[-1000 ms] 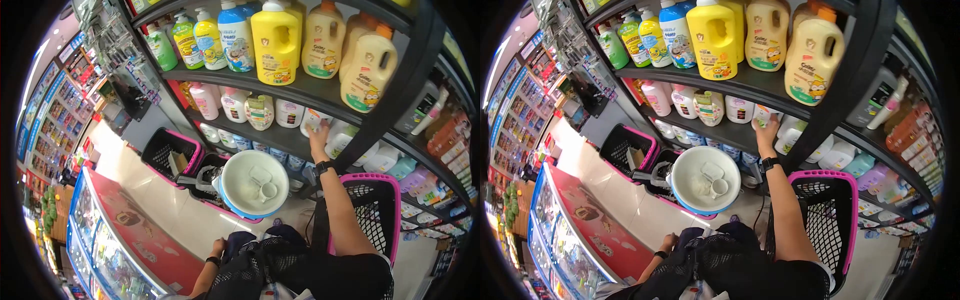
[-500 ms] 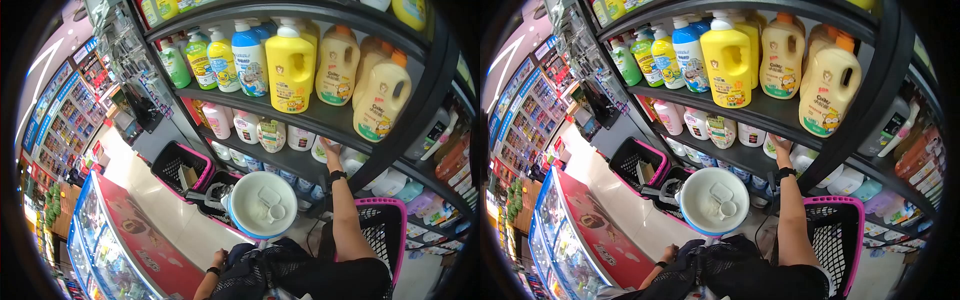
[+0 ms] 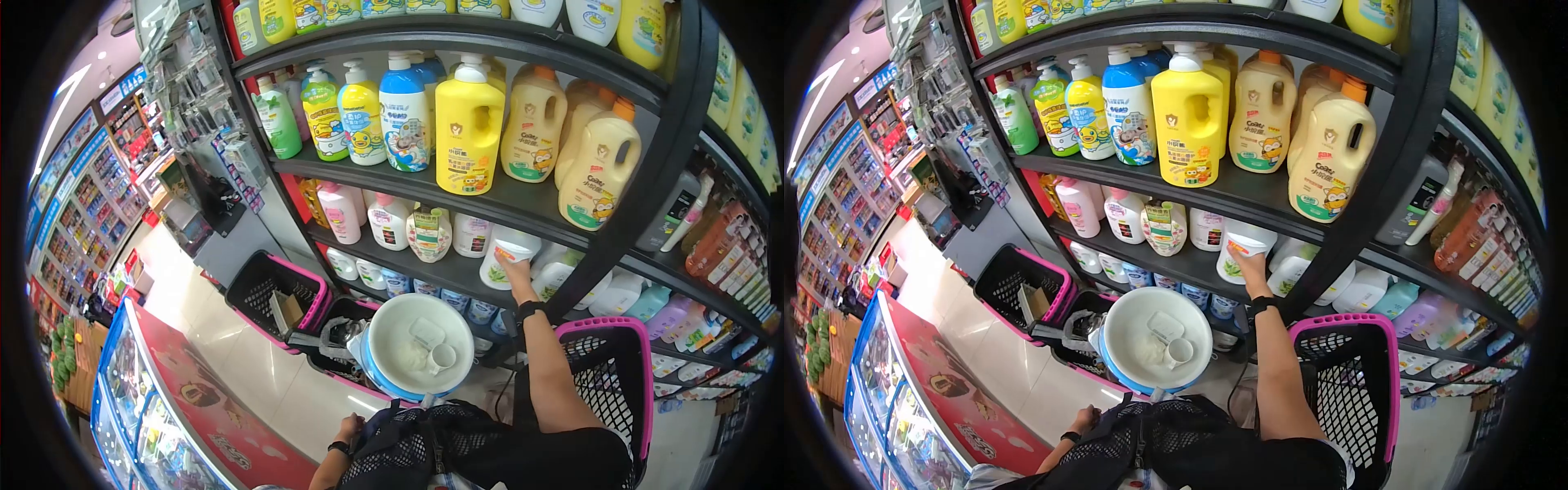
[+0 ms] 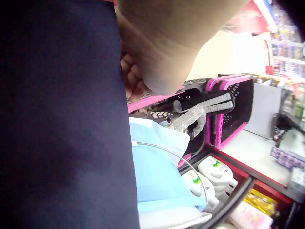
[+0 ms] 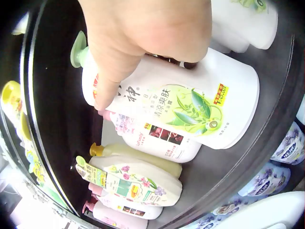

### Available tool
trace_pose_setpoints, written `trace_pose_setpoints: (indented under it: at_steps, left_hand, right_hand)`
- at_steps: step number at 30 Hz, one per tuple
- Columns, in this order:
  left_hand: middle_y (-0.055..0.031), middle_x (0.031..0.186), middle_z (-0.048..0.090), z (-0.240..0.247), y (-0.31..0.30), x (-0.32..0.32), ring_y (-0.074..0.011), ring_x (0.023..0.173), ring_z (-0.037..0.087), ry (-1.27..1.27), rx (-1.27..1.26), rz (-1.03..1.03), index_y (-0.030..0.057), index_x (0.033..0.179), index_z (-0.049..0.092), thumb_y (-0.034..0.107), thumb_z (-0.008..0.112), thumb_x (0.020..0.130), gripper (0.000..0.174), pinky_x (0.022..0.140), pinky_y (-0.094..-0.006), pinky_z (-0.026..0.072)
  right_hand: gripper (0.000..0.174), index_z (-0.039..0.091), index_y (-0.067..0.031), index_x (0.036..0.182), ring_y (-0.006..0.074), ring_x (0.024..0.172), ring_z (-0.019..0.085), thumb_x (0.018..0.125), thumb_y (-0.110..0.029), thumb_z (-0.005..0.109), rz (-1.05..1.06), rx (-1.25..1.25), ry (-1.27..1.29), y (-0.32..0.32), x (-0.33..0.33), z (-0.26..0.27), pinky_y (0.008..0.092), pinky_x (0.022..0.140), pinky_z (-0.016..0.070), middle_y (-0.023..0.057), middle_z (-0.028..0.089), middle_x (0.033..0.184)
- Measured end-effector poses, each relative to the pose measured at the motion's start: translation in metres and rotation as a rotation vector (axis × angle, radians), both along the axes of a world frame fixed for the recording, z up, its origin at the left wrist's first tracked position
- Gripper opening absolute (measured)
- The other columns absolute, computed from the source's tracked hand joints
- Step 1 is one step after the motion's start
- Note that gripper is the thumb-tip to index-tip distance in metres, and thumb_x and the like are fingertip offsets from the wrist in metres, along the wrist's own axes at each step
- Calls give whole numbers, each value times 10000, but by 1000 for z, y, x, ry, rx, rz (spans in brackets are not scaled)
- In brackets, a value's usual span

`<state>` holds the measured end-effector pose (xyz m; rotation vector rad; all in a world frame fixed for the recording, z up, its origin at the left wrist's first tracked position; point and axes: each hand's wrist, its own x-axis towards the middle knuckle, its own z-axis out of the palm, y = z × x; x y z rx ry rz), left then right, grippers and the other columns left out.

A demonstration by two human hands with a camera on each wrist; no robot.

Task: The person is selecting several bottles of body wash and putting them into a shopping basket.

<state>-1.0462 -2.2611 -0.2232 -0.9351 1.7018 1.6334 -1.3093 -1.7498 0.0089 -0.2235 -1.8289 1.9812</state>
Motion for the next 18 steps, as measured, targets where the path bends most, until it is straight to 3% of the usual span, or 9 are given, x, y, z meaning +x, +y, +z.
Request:
trace_pose_setpoints:
  at_steps: [5, 7, 11, 14, 18]
  left_hand:
    - [-27, 602, 486, -16, -10, -4, -171, 467, 402, 2, 21, -75, 18, 899, 614, 347, 340, 999, 439, 451, -316, 321]
    - [-79, 710, 632, -22, -15, -6, -173, 514, 503, 20, 78, -98, 13, 895, 642, 323, 358, 957, 425, 481, -316, 391]
    - [-77, 711, 633, -18, -15, -3, -178, 508, 501, 27, 41, -43, 14, 893, 651, 344, 363, 963, 443, 479, -323, 393]
    - [-28, 717, 589, -13, -23, 5, -164, 559, 485, 46, -46, -169, 36, 890, 650, 359, 355, 996, 450, 525, -309, 386]
    - [-40, 696, 588, -1, -29, 13, -162, 559, 489, -24, -12, -91, 24, 848, 639, 364, 356, 1005, 469, 536, -303, 396]
  right_hand:
    - [567, 529, 7, 1261, 162, 1081, 582, 779, -134, 793, 37, -13, -16, -17, 23, 5, 296, 922, 455, 92, 610, 1202]
    - [569, 529, 6, 1264, 163, 1083, 581, 780, -135, 792, 5, 5, -29, -23, 25, 5, 297, 925, 454, 91, 609, 1203]
    - [548, 525, 4, 1265, 165, 1071, 581, 798, -140, 772, -71, 63, 16, -35, 30, -3, 302, 921, 453, 86, 607, 1185]
    - [509, 548, 15, 1235, 157, 1046, 595, 797, -119, 771, -117, 61, 18, -45, 46, -5, 305, 903, 464, 88, 624, 1164]
    - [462, 563, 22, 1215, 146, 1034, 603, 806, -74, 754, 4, -58, -6, -58, 85, -7, 298, 894, 471, 76, 637, 1145]
